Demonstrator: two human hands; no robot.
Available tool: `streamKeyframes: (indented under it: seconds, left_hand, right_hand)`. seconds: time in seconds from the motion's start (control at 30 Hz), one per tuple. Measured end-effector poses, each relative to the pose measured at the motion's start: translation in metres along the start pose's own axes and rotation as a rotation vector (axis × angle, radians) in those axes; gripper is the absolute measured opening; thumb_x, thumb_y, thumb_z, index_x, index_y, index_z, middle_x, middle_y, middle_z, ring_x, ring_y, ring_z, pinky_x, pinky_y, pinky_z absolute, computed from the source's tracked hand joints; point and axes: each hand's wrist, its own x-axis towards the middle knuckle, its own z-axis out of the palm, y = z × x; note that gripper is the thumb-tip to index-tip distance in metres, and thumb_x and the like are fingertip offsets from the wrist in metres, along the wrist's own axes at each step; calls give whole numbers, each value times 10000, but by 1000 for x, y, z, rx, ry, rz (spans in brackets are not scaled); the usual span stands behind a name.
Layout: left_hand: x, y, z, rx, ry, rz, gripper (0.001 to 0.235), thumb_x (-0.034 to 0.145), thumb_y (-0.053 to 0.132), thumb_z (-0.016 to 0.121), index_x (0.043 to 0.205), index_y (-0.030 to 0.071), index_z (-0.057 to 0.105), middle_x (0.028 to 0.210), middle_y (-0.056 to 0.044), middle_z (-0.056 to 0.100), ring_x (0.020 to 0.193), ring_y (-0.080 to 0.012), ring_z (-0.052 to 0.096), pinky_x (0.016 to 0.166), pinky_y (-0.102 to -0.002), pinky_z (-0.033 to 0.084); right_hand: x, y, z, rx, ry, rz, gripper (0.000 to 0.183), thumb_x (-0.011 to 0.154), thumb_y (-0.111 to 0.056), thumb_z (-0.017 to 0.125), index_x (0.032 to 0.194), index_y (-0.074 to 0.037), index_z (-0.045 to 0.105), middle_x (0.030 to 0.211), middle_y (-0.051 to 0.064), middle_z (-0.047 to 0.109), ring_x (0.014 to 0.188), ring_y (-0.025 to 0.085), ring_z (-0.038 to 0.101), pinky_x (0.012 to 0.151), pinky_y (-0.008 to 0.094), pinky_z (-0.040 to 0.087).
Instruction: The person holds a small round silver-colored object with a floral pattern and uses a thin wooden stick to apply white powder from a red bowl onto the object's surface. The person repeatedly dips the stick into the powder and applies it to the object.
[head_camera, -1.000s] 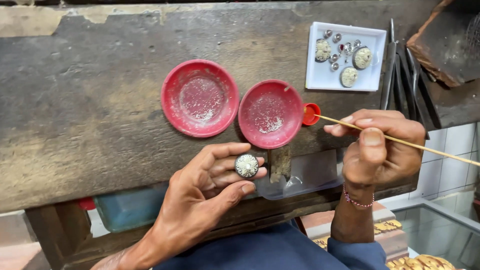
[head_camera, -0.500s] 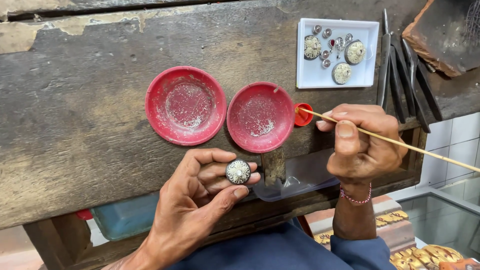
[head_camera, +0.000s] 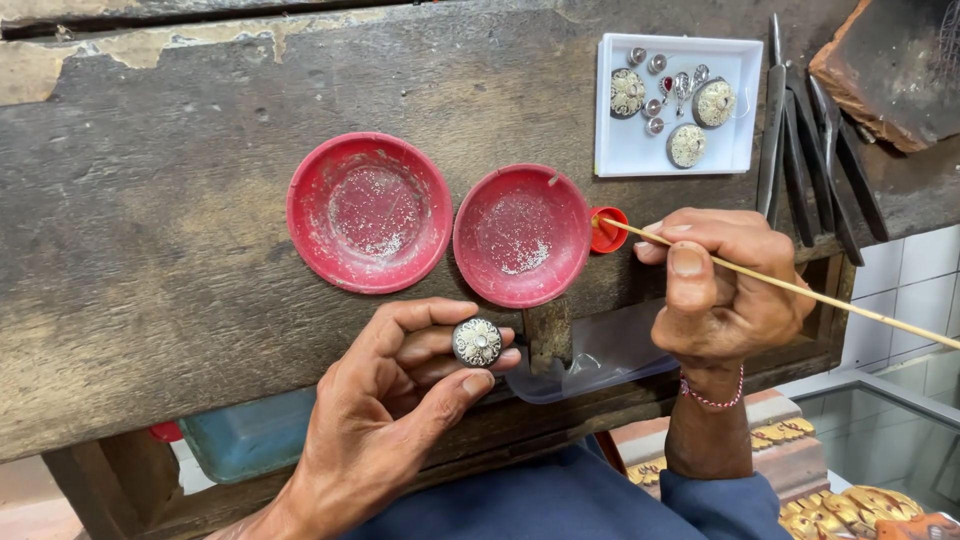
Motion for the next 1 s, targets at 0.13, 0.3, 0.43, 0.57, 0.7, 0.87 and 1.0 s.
streamKeyframes:
  seconds: [0.13, 0.3, 0.43, 0.57, 0.7, 0.87, 1.0]
  left_hand:
    - [0, 1, 0, 10, 6, -6, 391, 928, -14, 672, 1294, -6, 534, 1208, -245, 763, 1100, -321, 799, 1031, -366, 617]
    - [1, 2, 0, 51, 7, -5, 399, 929, -1, 673, 1306, -4, 542, 1194, -232, 774, 1087, -307, 807, 1014, -346, 624]
    - [1, 3, 0, 52, 3, -2, 400, 926, -13, 674, 1304, -5, 544, 1186, -228, 776, 1098, -294, 802, 1019, -337, 623]
    - [1, 3, 0, 31, -10, 4, 390, 934, 5, 673, 1304, -17, 555, 1194, -213, 768, 1087, -300, 802, 1019, -350, 625]
    - [0, 3, 0, -13, -23, -24, 375, 947, 39, 666, 1304, -11, 561, 1189, -211, 760, 1088, -288, 787, 1008, -350, 620]
    - [-3, -3, -1, -7, 11, -8, 384, 948, 68, 679, 1301, -2, 545, 1154, -173, 758, 1059, -232, 773, 964, -316, 625]
    - [-3, -2, -2, 66, 1, -19, 371, 946, 117, 686, 1281, 35, 549, 1136, -126, 775, 1033, -170, 772, 914, -271, 618]
  right_hand:
    - [-1, 1, 0, -15, 2, 7, 133, 1044, -43, 548, 974, 70, 558, 769, 200, 621, 679, 345, 693, 654, 393, 583]
    - [-2, 3, -1, -5, 5, 0, 146, 1043, -54, 545, 963, 67, 544, 782, 214, 619, 654, 338, 682, 617, 383, 573]
    - [0, -3, -1, 10, 22, 79, 154, 1053, -85, 547, 974, 46, 523, 810, 237, 610, 653, 317, 667, 589, 352, 571]
    - [1, -8, 2, 162, 111, 162, 221, 1037, -171, 559, 954, 24, 498, 773, 252, 555, 547, 301, 600, 504, 347, 559]
    - [-4, -13, 0, 385, 121, 270, 146, 1018, -150, 548, 955, -27, 500, 768, 231, 557, 502, 254, 550, 493, 369, 589]
    - [-15, -33, 6, 615, -15, 307, 180, 1046, -219, 554, 998, -54, 498, 800, 178, 559, 529, 199, 574, 524, 343, 637]
    - [-21, -45, 17, 658, -70, 271, 140, 1028, -184, 537, 968, -59, 511, 691, 113, 518, 556, 190, 605, 562, 362, 677]
